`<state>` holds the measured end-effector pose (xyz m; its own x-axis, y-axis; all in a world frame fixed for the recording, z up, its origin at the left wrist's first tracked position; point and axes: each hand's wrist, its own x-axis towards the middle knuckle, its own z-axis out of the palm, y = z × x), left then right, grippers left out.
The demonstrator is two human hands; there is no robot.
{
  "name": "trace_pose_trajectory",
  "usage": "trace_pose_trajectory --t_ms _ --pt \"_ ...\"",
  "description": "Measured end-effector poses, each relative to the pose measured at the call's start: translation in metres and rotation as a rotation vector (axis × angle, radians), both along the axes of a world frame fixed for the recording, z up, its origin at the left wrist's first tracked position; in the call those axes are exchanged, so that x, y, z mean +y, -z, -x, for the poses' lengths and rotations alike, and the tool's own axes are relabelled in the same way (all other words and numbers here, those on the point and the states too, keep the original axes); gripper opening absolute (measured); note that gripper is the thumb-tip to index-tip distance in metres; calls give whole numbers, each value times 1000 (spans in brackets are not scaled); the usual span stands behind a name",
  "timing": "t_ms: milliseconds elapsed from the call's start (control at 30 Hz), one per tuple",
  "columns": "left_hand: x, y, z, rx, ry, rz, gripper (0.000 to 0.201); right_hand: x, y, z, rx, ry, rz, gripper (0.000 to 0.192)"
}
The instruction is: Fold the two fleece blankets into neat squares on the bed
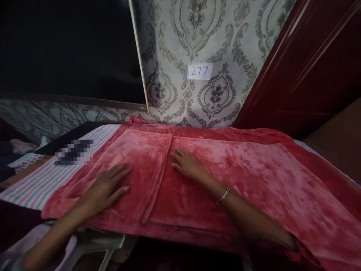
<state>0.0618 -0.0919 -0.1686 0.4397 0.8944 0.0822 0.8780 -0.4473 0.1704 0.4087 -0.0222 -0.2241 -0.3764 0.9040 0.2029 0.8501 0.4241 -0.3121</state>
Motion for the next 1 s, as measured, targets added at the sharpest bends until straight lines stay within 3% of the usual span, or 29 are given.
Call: trace_pose_trajectory --t_ms 100,267,433,567,733,867,1000 --pt "-20 -2 -41 -27 135 35 36 -33 2 -7 18 -69 -5 50" --pt "-31 5 -81 6 98 110 16 -63 8 -16 86 -85 -26 45" --pt "-15 11 -84 -117 40 159 18 -66 21 -19 177 -79 -46 43" --pt "-12 15 -88 -273 55 102 20 -65 23 -19 205 -83 -54 42" --pt "-19 21 -96 -150 50 125 19 -67 20 -17 186 -71 -24 43" --pt "-9 7 -91 -220 138 206 26 -69 17 -16 178 -64 4 43" --pt "6 -6 -88 -280 56 -41 35 -68 13 -13 213 -32 15 45"
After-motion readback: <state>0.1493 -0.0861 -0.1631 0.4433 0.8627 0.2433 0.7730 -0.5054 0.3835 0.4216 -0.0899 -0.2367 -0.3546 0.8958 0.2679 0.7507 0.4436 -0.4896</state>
